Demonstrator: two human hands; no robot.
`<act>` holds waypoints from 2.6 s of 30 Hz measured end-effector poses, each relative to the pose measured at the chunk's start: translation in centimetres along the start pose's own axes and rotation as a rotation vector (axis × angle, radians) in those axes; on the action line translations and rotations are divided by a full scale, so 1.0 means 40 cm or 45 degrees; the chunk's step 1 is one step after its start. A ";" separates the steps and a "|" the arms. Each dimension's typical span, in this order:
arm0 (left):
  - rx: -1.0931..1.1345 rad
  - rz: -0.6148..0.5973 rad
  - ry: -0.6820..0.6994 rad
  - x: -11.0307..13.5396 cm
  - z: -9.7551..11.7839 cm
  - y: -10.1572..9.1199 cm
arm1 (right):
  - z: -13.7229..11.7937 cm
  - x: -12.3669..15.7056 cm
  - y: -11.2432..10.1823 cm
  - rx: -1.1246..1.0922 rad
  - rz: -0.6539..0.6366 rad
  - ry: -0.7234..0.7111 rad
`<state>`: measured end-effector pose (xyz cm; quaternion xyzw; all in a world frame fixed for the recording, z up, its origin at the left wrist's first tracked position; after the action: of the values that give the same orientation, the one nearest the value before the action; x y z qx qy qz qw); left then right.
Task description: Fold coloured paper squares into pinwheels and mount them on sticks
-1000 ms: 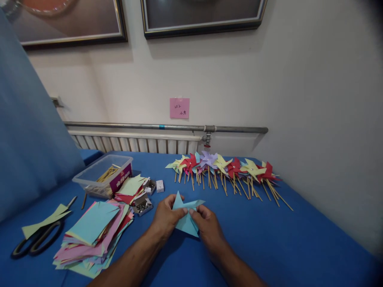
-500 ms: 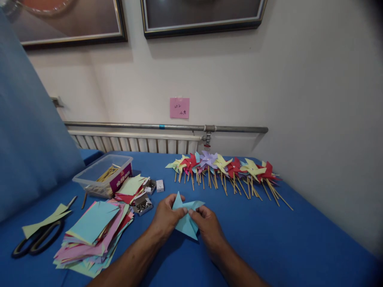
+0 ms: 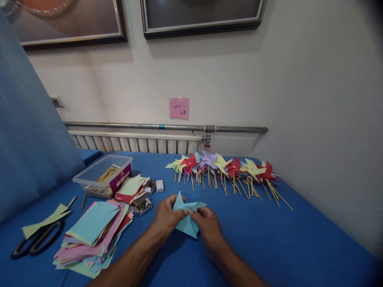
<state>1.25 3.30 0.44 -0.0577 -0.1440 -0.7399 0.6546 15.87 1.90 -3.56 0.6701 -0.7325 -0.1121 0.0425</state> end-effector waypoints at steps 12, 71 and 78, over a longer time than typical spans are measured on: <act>-0.009 0.033 0.041 -0.009 0.000 -0.016 | -0.008 -0.014 -0.007 -0.107 -0.007 -0.092; -0.255 0.115 0.178 0.010 0.014 -0.002 | -0.043 0.005 0.006 0.011 -0.165 -0.020; -0.257 0.034 0.186 0.017 0.014 0.010 | -0.055 0.006 0.014 0.069 -0.159 0.018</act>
<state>1.48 2.78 1.22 -0.0710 -0.0199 -0.7440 0.6641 15.78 1.47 -1.33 0.7162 -0.6917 -0.0900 0.0226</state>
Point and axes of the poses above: each hand's wrist, its own x-axis away from the middle knuckle, its own y-axis out of the palm, z = x × y, the point moved 4 cm from there along -x, towards the middle knuckle, and after that the axes turned 11 degrees about -y, right-handed, at the moved point
